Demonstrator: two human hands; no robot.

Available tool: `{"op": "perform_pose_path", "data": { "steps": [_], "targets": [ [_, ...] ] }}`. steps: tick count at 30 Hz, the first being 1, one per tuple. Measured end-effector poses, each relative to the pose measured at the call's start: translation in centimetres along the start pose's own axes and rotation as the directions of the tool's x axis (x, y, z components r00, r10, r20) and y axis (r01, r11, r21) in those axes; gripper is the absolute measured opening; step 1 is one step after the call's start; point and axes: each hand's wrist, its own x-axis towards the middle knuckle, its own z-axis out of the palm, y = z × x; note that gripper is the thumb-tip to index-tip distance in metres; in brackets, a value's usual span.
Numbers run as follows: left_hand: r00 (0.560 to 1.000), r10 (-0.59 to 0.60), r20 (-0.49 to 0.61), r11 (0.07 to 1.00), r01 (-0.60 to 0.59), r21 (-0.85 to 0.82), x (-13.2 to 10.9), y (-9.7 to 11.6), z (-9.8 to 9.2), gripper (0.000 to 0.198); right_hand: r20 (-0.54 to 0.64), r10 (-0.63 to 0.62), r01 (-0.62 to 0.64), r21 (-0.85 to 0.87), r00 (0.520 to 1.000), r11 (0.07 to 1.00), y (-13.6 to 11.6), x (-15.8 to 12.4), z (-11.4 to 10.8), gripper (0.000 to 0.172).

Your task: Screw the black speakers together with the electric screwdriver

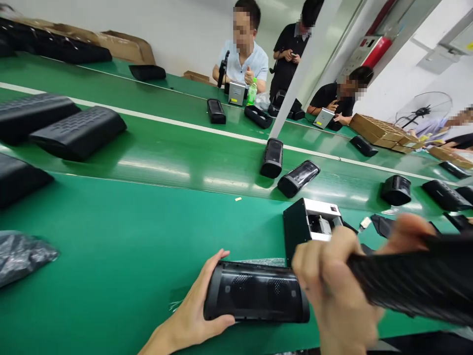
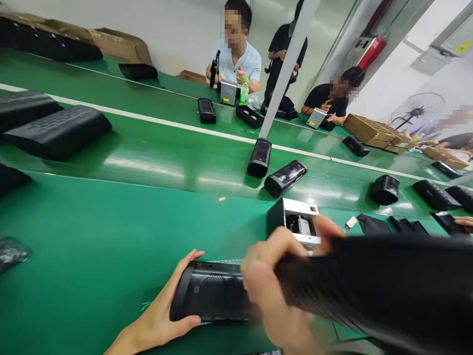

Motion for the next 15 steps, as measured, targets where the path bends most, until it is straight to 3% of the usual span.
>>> {"op": "perform_pose_path", "data": {
  "steps": [4,10,13,15],
  "targets": [
    [0.998,0.06,-0.004,0.998,-0.06,-0.02,0.3,0.1,0.2,0.13,0.098,0.08,-0.088,0.078,0.992,0.993,2.8,0.3,3.4,0.071],
    [0.996,0.08,-0.025,0.997,-0.079,0.014,0.3,0.9,1.2,0.134,0.129,0.075,-0.084,0.062,0.989,0.995,3.0,0.2,3.2,0.06],
    [0.996,0.084,-0.021,0.996,-0.083,0.016,0.1,0.9,0.6,0.138,0.12,0.058,-0.069,0.088,0.991,0.994,2.7,0.5,3.6,0.057],
    [0.997,0.079,-0.013,0.997,-0.079,-0.009,0.4,1.4,-0.7,0.12,0.116,0.035,-0.049,0.12,0.993,0.992,2.2,0.6,3.7,0.057]
  ]
}}
